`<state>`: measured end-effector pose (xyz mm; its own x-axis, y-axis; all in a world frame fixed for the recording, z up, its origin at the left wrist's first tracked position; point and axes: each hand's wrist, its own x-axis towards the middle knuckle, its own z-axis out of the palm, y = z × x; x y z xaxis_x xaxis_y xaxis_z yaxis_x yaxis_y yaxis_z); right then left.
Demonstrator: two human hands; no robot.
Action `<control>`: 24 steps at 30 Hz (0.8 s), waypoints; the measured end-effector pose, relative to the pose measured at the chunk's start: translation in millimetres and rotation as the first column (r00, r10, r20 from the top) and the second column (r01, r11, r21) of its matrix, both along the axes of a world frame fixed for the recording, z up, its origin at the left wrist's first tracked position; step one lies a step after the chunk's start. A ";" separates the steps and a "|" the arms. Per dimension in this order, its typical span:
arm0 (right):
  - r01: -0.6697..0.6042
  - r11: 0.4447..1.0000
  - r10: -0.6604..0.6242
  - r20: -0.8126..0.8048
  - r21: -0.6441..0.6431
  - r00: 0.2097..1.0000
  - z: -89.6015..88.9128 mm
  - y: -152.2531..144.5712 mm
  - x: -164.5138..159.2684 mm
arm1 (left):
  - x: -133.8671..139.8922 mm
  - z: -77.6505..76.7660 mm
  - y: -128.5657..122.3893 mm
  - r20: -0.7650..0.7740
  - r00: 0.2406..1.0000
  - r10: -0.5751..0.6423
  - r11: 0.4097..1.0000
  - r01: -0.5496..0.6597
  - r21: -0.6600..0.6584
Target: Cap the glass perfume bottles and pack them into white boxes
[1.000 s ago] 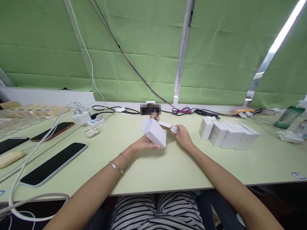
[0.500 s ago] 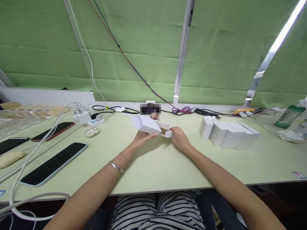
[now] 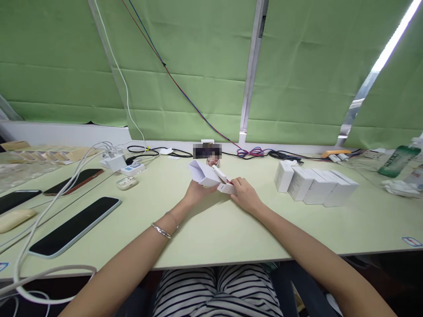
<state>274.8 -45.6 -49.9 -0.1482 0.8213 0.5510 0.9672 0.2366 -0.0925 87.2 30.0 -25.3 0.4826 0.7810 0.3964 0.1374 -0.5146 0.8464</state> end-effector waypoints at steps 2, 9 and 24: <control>0.004 1.000 -0.004 0.012 -0.002 1.000 -0.2 -0.1 -0.1 | 0.0 0.5 -0.2 -0.023 1.000 0.017 1.000 -0.017 0.008; 0.027 1.000 -0.027 0.058 -0.015 0.998 1.7 -1.5 -2.6 | 0.0 -0.4 -1.8 -0.020 1.000 0.013 1.000 -0.013 0.023; 0.032 0.998 -0.026 0.134 -0.047 0.991 2.6 -0.3 -5.1 | 2.3 2.3 -7.9 -0.072 0.997 -0.014 0.999 0.017 0.037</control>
